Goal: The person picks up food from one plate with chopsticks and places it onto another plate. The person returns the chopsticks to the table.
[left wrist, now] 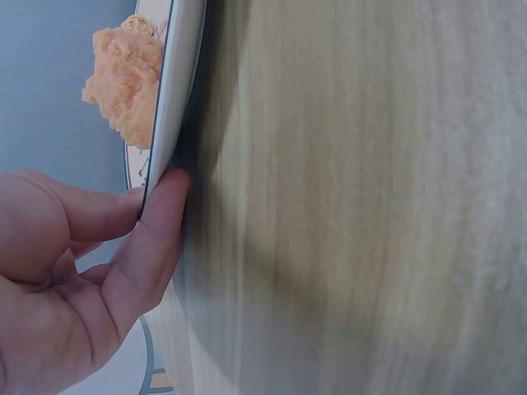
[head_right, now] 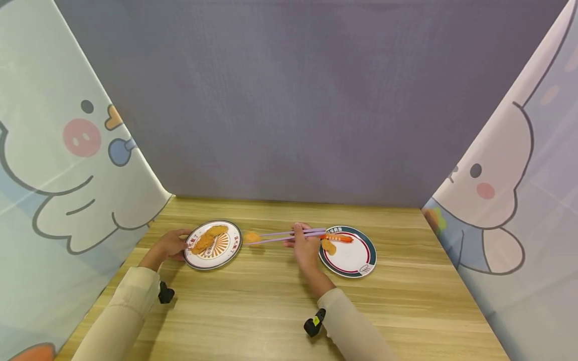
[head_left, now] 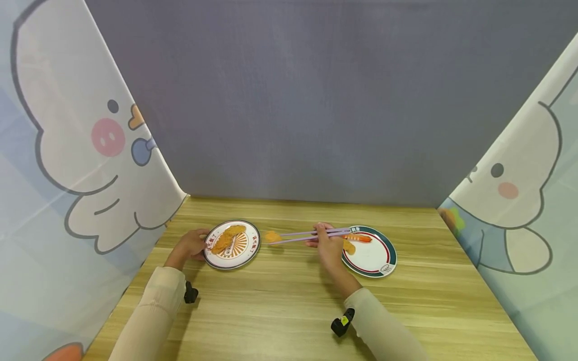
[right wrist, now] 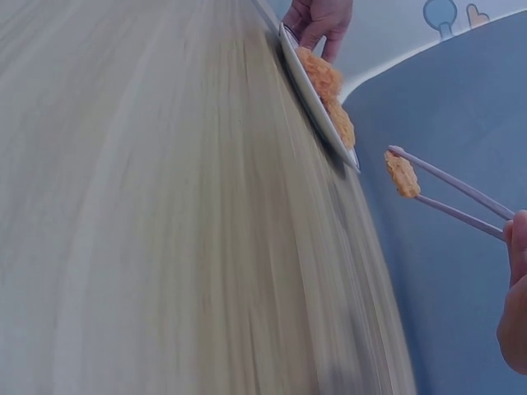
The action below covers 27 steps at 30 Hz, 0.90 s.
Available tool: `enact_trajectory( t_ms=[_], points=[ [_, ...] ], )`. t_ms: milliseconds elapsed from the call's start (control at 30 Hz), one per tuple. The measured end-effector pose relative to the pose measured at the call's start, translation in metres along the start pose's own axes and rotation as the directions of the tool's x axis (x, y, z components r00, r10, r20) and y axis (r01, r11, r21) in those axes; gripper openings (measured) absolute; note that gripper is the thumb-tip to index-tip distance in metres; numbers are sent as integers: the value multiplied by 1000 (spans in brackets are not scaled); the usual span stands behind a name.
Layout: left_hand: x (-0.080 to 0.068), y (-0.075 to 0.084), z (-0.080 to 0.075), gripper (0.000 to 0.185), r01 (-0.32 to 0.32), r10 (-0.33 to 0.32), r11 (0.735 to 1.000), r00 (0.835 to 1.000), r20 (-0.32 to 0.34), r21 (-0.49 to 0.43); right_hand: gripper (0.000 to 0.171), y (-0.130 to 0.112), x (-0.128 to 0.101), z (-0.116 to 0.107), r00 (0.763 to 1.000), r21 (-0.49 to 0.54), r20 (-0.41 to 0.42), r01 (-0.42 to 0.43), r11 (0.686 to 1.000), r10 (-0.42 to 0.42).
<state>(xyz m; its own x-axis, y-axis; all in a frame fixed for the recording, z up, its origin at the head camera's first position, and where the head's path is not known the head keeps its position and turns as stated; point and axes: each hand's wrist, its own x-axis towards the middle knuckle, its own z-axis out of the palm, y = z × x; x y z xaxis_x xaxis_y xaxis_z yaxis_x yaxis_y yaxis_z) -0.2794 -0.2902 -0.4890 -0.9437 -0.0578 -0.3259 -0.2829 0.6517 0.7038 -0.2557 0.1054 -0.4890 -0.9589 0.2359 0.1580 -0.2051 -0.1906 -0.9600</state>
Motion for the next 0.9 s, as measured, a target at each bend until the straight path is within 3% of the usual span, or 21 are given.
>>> enact_trajectory(
  t_ms=[567,900],
  points=[
    [4,-2,-2,60,13,-13,1000,1000,18,1,29,-16,9,-35,999,-12,-31,29,1000,-29],
    [6,-3,-1,61,9,-9,1000,1000,26,-4,25,-25,11,-52,998,55,-61,4,998,0]
  ],
)
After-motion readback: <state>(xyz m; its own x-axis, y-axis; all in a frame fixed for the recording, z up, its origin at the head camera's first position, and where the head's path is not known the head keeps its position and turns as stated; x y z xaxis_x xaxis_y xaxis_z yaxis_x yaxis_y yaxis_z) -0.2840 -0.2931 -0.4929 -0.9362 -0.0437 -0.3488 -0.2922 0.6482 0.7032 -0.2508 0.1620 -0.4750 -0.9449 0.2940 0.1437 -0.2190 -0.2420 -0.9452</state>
